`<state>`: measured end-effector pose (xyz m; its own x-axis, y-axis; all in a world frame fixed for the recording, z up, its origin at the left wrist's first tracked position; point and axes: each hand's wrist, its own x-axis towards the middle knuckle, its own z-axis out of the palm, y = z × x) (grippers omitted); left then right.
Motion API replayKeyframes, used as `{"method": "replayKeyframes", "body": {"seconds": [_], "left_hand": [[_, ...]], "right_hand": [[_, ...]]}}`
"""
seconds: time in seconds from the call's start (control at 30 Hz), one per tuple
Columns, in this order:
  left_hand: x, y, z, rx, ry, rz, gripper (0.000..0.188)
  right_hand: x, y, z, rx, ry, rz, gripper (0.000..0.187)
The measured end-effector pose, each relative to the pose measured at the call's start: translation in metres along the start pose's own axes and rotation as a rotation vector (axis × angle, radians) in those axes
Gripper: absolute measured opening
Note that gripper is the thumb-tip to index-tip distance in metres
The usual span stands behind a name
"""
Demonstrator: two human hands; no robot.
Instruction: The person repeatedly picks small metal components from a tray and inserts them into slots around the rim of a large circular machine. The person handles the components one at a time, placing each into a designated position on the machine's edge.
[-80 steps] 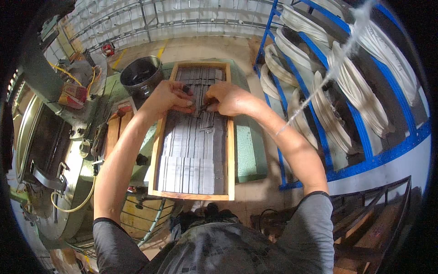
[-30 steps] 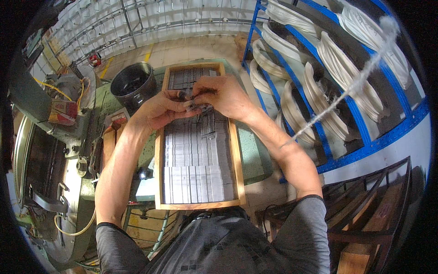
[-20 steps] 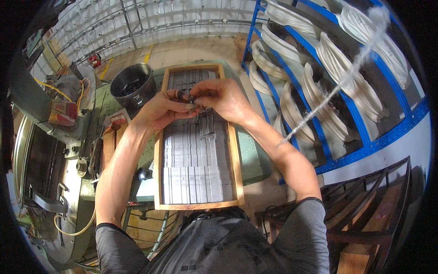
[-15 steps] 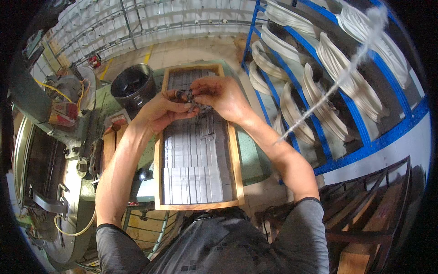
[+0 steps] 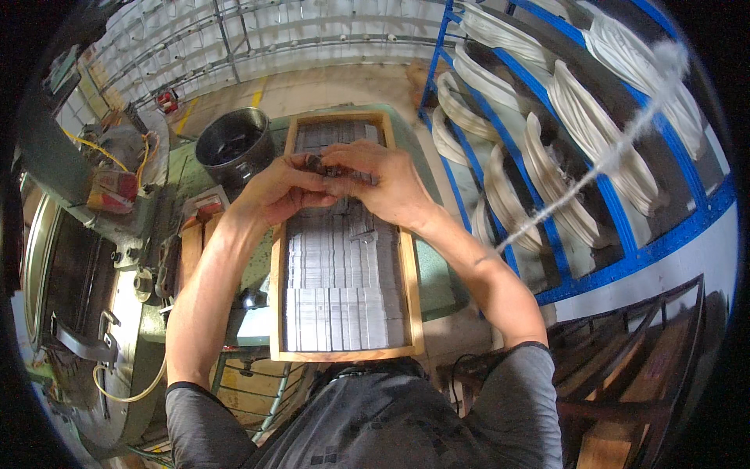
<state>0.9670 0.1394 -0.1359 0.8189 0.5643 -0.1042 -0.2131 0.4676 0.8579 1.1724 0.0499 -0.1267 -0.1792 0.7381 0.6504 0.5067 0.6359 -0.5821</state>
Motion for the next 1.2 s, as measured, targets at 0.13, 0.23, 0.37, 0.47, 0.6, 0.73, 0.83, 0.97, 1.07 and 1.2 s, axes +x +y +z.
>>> {"method": "replayKeyframes", "body": {"seconds": [0.13,0.23,0.37,0.47,0.6,0.73,0.83,0.97,1.07,1.2], "left_hand": [[0.001,-0.002,0.0,0.017,0.047,0.012,0.022],[0.002,-0.004,0.002,0.029,0.097,0.024,0.031],[0.002,-0.01,0.008,0.031,0.169,0.099,0.045],[0.002,-0.011,0.012,0.141,0.236,0.14,0.046],[0.001,-0.01,0.014,0.247,0.336,0.137,0.037],[0.004,-0.009,0.013,0.336,0.325,0.132,0.025],[0.003,-0.011,0.012,0.385,0.338,0.141,0.019],[0.003,-0.013,0.011,0.399,0.329,0.153,0.019],[0.003,-0.014,0.011,0.384,0.332,0.155,0.018],[0.004,-0.014,0.011,0.412,0.351,0.155,0.017]], "right_hand": [[-0.005,-0.003,-0.005,-0.116,-0.092,-0.057,0.048],[-0.005,0.001,0.0,-0.208,-0.082,-0.091,0.054],[-0.009,0.003,0.009,-0.166,-0.032,0.029,0.052],[-0.004,0.006,0.004,-0.128,-0.088,-0.019,0.043],[0.018,0.024,-0.035,-0.153,-0.287,0.348,0.034],[0.016,0.036,-0.037,-0.49,-0.544,0.14,0.031],[0.016,0.041,-0.026,-0.5,-0.596,0.09,0.027],[0.028,0.045,-0.021,-0.491,-0.698,0.195,0.02],[0.033,0.046,-0.02,-0.394,-0.715,0.31,0.016],[0.035,0.046,-0.021,-0.374,-0.721,0.347,0.017]]}}
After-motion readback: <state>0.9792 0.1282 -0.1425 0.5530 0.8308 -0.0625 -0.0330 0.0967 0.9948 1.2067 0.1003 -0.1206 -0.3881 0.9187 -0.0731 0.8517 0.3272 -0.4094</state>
